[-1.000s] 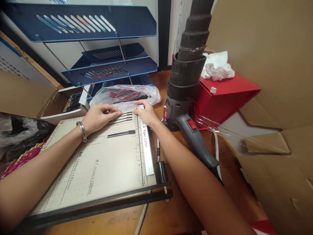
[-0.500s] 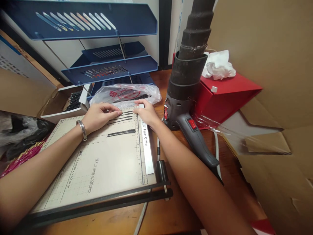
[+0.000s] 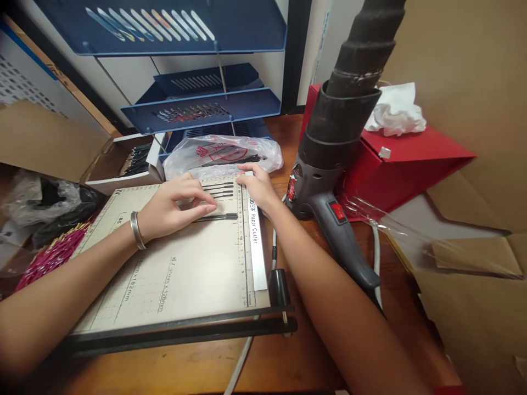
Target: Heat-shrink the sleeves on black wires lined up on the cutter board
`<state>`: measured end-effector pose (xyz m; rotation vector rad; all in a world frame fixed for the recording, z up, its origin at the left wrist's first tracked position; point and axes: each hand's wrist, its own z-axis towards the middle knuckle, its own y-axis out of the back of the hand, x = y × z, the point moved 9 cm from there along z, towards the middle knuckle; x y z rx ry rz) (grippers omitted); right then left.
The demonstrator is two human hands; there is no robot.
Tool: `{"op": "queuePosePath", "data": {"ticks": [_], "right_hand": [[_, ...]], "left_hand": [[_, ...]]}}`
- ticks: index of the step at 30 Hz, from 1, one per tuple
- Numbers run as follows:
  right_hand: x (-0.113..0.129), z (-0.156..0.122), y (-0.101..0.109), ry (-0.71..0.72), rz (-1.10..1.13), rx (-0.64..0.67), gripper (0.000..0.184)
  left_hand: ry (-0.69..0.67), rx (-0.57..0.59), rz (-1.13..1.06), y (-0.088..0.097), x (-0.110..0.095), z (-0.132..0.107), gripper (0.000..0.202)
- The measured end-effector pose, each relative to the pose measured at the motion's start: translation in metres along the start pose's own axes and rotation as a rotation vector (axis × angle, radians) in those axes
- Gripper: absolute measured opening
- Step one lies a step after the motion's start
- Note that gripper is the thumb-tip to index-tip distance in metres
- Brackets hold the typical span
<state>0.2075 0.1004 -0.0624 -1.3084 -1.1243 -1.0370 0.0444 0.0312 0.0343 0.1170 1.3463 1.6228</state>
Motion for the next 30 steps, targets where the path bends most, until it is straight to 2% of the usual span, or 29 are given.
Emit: {"op": "queuePosePath", "data": {"ticks": [8,17,25,30], "right_hand": [[0.004,-0.003,0.001,-0.010,-0.028,-0.002,0.044],[0.002,-0.002,0.000,-0.010,-0.005,0.005,0.047],[0.002,-0.002,0.000,0.010,0.018,0.022,0.057],[0.007,-0.016,0.007,0.092,0.029,-0.009,0.072]], "left_hand": [[-0.038,0.138,0.021,-0.018,0.003,0.000,0.019],[-0.016,0.214,0.058,-0.020,-0.003,0.001,0.016],[0.042,0.118,0.115,-0.011,0.016,0.003,0.021],[0.008,0.065,0.217,-0.008,0.009,0.002,0.022]]}}
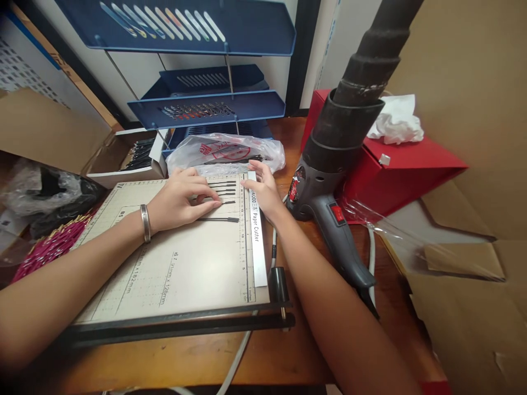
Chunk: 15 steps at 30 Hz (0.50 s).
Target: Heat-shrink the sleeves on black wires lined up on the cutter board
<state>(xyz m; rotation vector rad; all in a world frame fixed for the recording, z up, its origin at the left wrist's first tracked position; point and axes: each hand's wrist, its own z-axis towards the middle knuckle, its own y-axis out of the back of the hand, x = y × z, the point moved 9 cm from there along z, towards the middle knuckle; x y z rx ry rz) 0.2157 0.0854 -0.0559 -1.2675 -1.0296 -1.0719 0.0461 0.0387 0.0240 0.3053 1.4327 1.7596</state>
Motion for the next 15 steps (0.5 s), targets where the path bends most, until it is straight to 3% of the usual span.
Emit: {"op": "queuePosePath", "data": {"ticks": [9,15], "right_hand": [[-0.004,-0.027,-0.008,-0.022,-0.024,0.125,0.105],[-0.001,-0.026,-0.010,-0.047,-0.027,0.145,0.106]], "left_hand": [[0.003,-0.027,0.048,0.000,-0.006,0.000,0.019],[0.014,-0.013,0.048,-0.002,-0.006,0.001,0.020]]}}
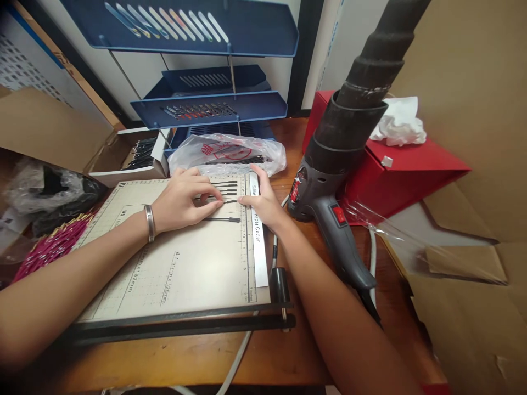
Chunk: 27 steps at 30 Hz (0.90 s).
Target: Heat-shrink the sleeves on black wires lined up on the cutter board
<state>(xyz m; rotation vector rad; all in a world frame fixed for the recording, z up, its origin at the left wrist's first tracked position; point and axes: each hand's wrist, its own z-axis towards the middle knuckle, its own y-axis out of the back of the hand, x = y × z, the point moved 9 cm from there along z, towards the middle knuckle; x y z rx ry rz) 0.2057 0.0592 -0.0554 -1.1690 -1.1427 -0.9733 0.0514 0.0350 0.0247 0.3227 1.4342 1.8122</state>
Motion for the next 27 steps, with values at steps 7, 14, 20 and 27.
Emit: {"op": "queuePosePath", "data": {"ticks": [7,14,20,27], "right_hand": [[0.0003,0.0004,0.0016,0.021,-0.051,0.008,0.104],[-0.0021,0.0010,0.0027,0.036,-0.076,0.012,0.103],[0.0041,0.0009,0.0031,0.064,-0.120,0.011,0.097],[0.0026,0.0010,0.0016,0.045,-0.101,0.023,0.101]], "left_hand": [[0.003,-0.007,-0.011,-0.0003,0.0010,0.0007,0.020],[0.020,-0.015,-0.023,-0.0017,0.0025,0.0006,0.020],[0.027,-0.025,-0.028,-0.0015,0.0020,0.0007,0.019],[0.032,-0.020,-0.026,-0.0027,0.0021,0.0009,0.021]]}}
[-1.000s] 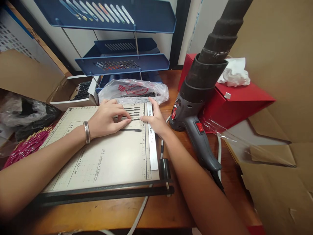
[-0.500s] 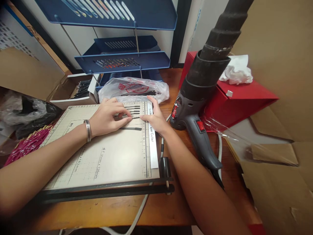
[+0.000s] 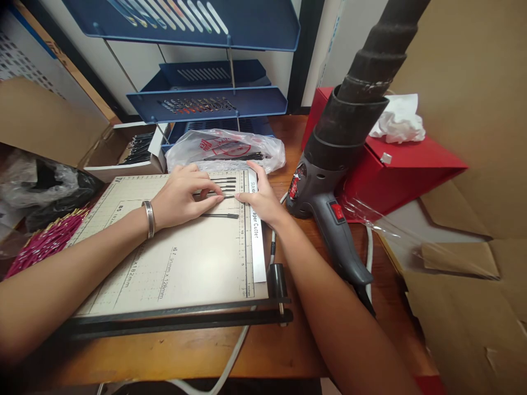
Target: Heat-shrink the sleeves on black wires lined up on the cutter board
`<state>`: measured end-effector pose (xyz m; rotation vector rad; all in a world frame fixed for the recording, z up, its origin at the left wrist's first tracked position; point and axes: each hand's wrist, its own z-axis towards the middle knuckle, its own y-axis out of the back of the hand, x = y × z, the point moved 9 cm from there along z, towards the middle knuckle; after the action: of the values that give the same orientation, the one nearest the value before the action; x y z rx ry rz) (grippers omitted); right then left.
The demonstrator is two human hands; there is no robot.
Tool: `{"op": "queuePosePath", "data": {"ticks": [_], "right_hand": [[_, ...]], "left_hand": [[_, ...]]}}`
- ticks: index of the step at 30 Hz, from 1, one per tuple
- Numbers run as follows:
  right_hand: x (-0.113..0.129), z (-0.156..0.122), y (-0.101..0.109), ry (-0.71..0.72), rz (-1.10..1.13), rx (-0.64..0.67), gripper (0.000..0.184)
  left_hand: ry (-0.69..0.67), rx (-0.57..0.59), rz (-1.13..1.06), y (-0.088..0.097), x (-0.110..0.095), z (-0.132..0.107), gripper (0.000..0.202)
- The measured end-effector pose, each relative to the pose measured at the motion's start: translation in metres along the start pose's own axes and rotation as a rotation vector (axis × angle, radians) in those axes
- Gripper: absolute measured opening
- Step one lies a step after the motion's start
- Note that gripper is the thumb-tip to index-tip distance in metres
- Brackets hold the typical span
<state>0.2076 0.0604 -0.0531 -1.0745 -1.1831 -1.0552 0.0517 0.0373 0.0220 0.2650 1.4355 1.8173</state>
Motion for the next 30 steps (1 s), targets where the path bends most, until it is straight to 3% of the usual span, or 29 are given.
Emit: {"op": "queuePosePath", "data": {"ticks": [30], "right_hand": [[0.0004,-0.0007,0.0001,-0.022,-0.015,0.024,0.103]], "left_hand": [[-0.007,-0.012,-0.022,-0.0011,0.0012,0.0000,0.022]]}}
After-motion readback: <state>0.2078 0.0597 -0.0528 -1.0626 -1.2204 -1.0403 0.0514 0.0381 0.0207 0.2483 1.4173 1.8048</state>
